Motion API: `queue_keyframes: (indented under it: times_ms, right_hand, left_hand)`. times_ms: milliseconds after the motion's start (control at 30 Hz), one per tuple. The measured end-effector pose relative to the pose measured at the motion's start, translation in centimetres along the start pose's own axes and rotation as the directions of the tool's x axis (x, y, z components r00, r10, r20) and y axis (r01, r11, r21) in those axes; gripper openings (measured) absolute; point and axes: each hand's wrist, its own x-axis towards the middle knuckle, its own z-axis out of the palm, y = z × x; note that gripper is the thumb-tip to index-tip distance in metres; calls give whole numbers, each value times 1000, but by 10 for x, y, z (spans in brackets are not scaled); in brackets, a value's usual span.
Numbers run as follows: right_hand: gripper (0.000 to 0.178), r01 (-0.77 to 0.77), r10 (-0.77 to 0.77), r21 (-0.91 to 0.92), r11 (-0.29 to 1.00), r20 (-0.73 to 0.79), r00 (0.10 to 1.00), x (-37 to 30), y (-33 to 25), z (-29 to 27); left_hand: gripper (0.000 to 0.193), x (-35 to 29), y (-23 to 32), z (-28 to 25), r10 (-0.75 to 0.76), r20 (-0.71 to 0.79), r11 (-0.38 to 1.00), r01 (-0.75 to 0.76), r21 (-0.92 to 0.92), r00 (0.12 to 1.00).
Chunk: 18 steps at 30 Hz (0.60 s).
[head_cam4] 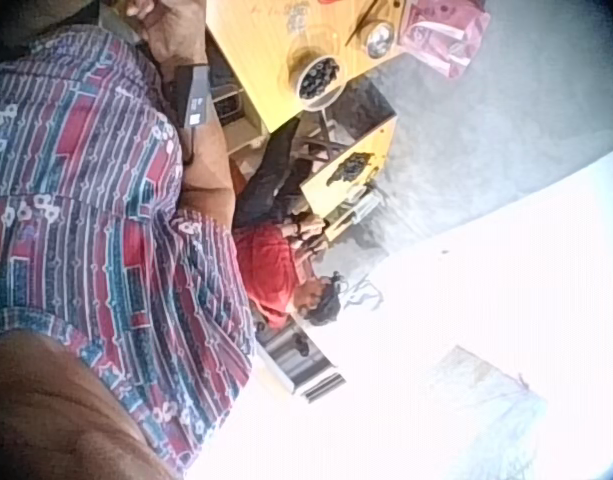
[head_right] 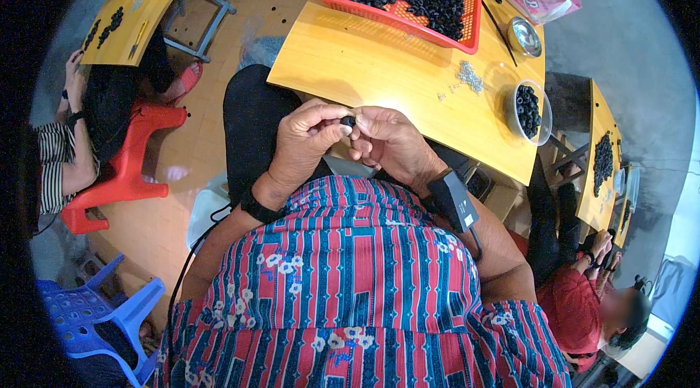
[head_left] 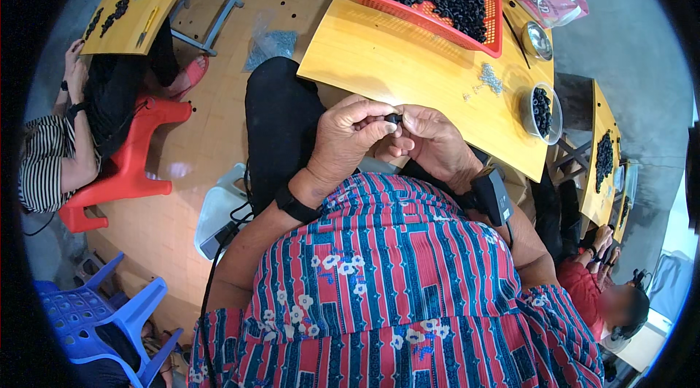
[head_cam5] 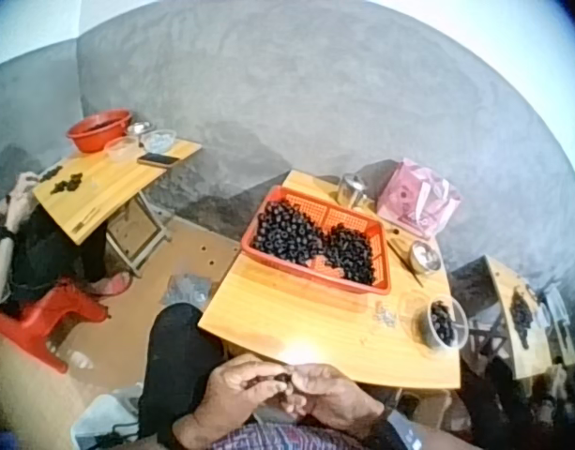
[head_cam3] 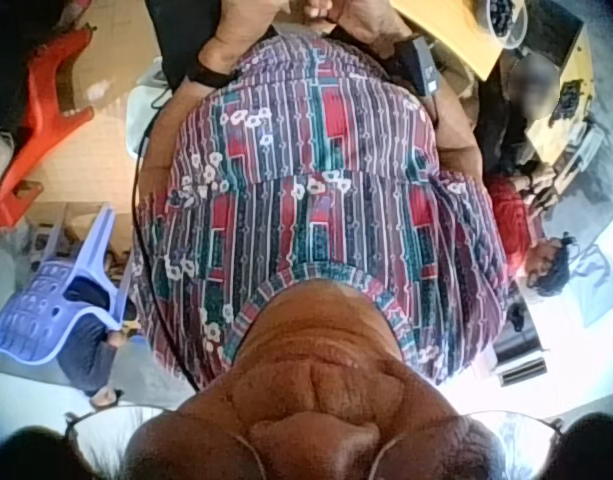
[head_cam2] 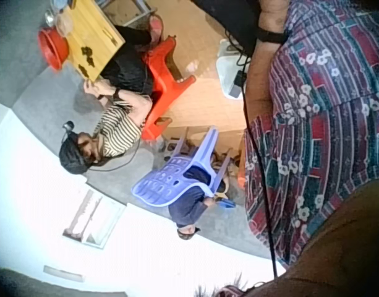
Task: Manually assembling small metal rings onto black cylindrical components at a workstation.
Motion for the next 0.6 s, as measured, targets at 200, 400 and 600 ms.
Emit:
queue_keyframes:
  times_ms: [200,400,600]
  right_hand:
    - [31,0,2,-76,997,36,999,1,-1,2]
    - [28,101,-98,-314,944,26,995,1,-3,-1]
    - [27,111,-130,-540,835,2,992,-2,-8,1]
  left_hand:
    - [24,-1,-9,1,32,-24,999,-32,-19,999]
    - [42,-1,-2,8,-112,129,939,147,-312,985]
    - [42,-1,-1,5,-143,150,961,173,-215,978]
